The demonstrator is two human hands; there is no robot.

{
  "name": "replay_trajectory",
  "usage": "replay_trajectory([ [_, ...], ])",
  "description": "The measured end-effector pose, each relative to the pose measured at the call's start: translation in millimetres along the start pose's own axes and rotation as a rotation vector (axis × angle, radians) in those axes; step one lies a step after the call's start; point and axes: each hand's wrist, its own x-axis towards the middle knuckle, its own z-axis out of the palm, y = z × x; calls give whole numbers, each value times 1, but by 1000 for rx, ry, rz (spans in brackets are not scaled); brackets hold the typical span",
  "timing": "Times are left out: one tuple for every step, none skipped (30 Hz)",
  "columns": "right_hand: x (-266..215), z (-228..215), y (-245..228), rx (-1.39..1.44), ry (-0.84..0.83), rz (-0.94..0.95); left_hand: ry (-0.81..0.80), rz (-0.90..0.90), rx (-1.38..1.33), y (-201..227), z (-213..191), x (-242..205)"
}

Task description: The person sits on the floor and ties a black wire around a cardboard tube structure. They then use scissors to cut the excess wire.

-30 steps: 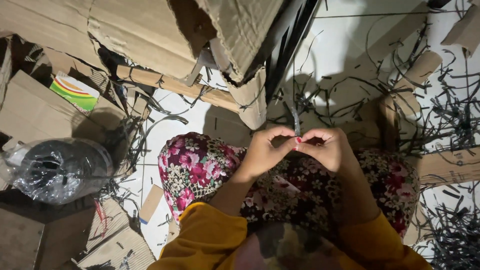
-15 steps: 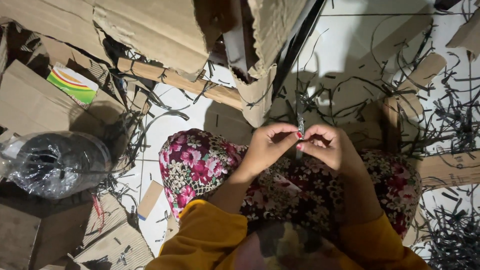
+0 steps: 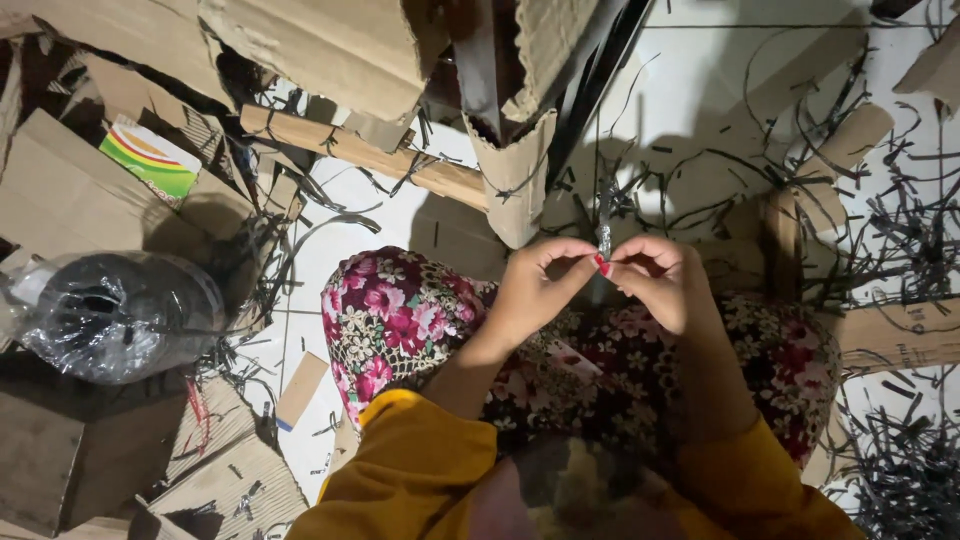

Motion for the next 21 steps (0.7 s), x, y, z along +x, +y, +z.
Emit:
replay_trajectory([
  [-1,1,-2,0,2,-5,0,6,1,0,1,-2],
  [-2,2,-3,99,-24,-34,-5,12,14,-1,2,-4],
  [-4,3,-4,197,-50,-63,-9,19,27,-1,3,-6],
  [-5,4,-2,197,-49,-67,-10,23,28,-3,5,-9],
  [-7,4,1,223,-65,-96,-6,30,43,-5,7,-11],
  [-7,5,2,250,-81,-128,-2,38,60,-7,9,-12],
  [-9,6,1,251,-80,-134,-2,44,61,-7,10,-14],
  [-11,6,-1,266,-87,-137,13,59,93,-8,11,-15],
  [-12,6,-2,281,-93,-141,28,75,125,-9,12,-17],
  [-12,5,0,280,-91,-145,27,80,125,-4,10,-18],
  [-12,4,3,286,-94,-156,24,100,134,0,8,-18],
  [-13,4,6,292,-98,-164,22,117,143,3,5,-19],
  [-16,5,1,292,-97,-165,21,118,143,3,5,-19],
  [-19,6,-4,239,-88,-132,24,120,134,2,4,-19],
  [-21,8,-8,187,-79,-99,27,122,125,1,3,-19],
  [-22,8,-9,186,-80,-100,28,122,124,-1,2,-19],
  [-22,8,-10,145,-83,-92,35,123,120,-3,1,-19],
  [-23,8,-10,105,-84,-84,42,123,115,-5,0,-19],
  [-21,9,-9,105,-84,-83,42,123,115,-5,0,-19],
  [-20,9,-8,78,-95,-84,40,120,112,-4,0,-20],
  [-18,8,-6,50,-106,-84,39,116,110,-4,0,-20],
])
